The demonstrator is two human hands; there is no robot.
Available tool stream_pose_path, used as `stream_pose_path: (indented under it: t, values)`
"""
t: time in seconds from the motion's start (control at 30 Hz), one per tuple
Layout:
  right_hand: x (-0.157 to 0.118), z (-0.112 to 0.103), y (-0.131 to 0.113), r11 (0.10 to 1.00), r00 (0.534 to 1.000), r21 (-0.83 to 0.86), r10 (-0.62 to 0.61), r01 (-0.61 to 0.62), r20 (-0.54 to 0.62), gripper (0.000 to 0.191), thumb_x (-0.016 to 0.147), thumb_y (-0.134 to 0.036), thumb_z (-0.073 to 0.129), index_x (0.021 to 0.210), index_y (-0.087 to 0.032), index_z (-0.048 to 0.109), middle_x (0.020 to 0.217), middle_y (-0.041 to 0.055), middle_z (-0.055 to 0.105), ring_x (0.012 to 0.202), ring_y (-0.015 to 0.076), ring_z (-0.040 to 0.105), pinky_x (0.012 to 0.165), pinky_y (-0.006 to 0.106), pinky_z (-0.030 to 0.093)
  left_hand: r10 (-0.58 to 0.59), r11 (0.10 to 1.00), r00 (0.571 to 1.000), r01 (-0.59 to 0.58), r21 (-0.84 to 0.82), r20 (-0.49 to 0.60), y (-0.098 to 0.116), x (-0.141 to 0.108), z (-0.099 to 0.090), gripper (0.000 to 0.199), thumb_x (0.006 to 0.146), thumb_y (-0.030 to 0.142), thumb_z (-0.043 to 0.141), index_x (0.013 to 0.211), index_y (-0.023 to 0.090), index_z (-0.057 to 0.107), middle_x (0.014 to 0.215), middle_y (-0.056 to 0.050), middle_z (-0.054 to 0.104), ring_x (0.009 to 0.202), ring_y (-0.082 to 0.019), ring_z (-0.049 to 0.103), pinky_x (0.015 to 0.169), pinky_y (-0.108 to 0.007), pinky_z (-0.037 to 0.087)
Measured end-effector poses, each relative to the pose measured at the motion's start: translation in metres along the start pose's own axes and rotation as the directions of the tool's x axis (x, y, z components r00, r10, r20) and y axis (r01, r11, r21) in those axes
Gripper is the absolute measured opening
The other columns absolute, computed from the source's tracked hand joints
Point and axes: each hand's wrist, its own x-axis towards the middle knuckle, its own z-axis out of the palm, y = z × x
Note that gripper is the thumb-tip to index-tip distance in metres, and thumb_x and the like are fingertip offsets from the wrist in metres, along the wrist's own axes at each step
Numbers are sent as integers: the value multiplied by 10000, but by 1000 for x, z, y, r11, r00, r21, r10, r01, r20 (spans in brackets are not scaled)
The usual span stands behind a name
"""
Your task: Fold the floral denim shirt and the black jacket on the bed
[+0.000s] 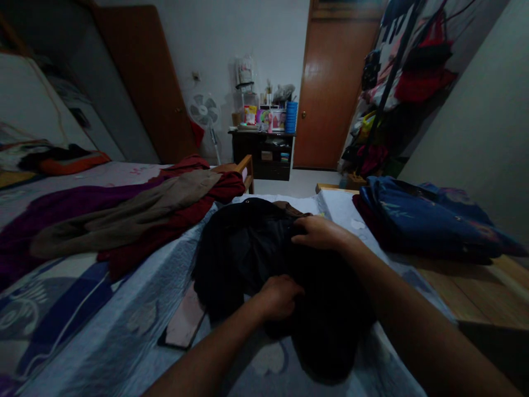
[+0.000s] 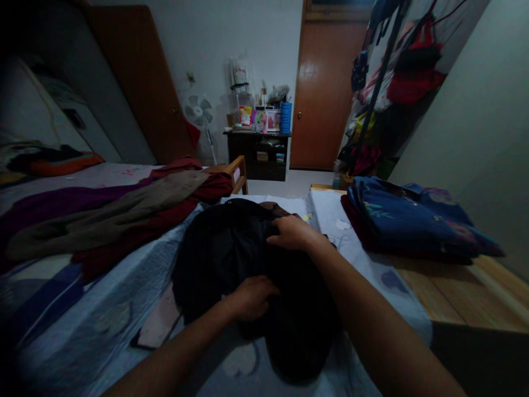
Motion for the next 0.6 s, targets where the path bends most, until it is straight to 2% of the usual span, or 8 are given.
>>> stream_pose_path:
  t: [0.1, 0.2, 0.23, 0.3, 0.33, 0.4, 0.5, 0.6]
  values:
    - [-3, 34, -13, 957, 975, 258, -172, 132, 138, 327, 822, -450, 595, 1015, -221, 726, 1037, 72, 723, 974, 257, 652, 863, 327, 467, 33, 993, 996, -22, -114, 88, -2, -10, -12, 422, 694, 140, 552, 1063, 275, 706, 1095, -19, 714, 974, -246, 640, 870, -330, 487]
    - [-8, 64, -10, 898, 969, 426, -193, 110, 155, 346, 850, -359, 565, 1146, -214, 668, 1137, 56, 689, 1027, 229, 630, 890, 326, 472, 47, 941, 985, 12, -339, 165, -17, -28, -40, 313, 730, 163, 529, 964, 230, 726, 937, 1, 737, 799, -188, 654, 727, -252, 494]
    - [-11, 71, -7, 884, 971, 461, -176, 82, 165, 371, 840, -340, 580, 1182, -211, 644, 1122, 53, 689, 993, 218, 637, 865, 320, 485, 17, 931, 991, 34, -364, 136, -24, -35, -50, 259, 748, 165, 507, 867, 216, 731, 839, 5, 728, 746, -174, 645, 689, -239, 483]
    - [-13, 77, -1, 854, 968, 519, -148, 21, 204, 445, 819, -333, 612, 1246, -209, 592, 1019, 39, 700, 856, 191, 651, 760, 298, 508, -123, 935, 991, 99, -341, -51, -43, -46, -69, 216, 765, 196, 511, 812, 209, 721, 793, 0, 707, 738, -178, 639, 691, -246, 476]
    - [-13, 76, 2, 837, 967, 547, -138, -2, 214, 478, 814, -340, 622, 1270, -208, 566, 961, 28, 699, 791, 177, 646, 704, 283, 507, -216, 933, 961, 150, -328, -174, -54, -51, -77, 220, 776, 217, 511, 850, 214, 717, 815, -6, 707, 764, -190, 645, 714, -261, 483]
    - [-10, 68, 12, 814, 982, 580, -80, -36, 174, 487, 827, -345, 603, 1286, -198, 533, 868, 12, 687, 713, 159, 632, 629, 262, 491, -339, 935, 839, 251, -252, -426, -80, -56, -91, 224, 775, 240, 519, 901, 220, 704, 913, -31, 702, 874, -223, 647, 824, -311, 486]
    - [4, 52, 41, 867, 991, 488, 133, -103, -27, 312, 833, -283, 555, 1120, -175, 609, 803, 26, 672, 704, 167, 631, 635, 269, 478, -340, 918, 665, 388, -82, -665, -118, -52, -105, 263, 749, 218, 511, 954, 191, 673, 1124, -94, 645, 1124, -272, 564, 1024, -393, 397]
    - [14, 49, 84, 913, 906, 316, 343, -258, -249, 130, 713, -229, 659, 837, -190, 660, 827, 70, 685, 858, 231, 640, 750, 312, 476, -331, 867, 632, 497, 38, -701, -147, -39, -116, 379, 743, 218, 530, 1108, 170, 620, 1305, -121, 547, 1261, -282, 463, 1103, -405, 319]
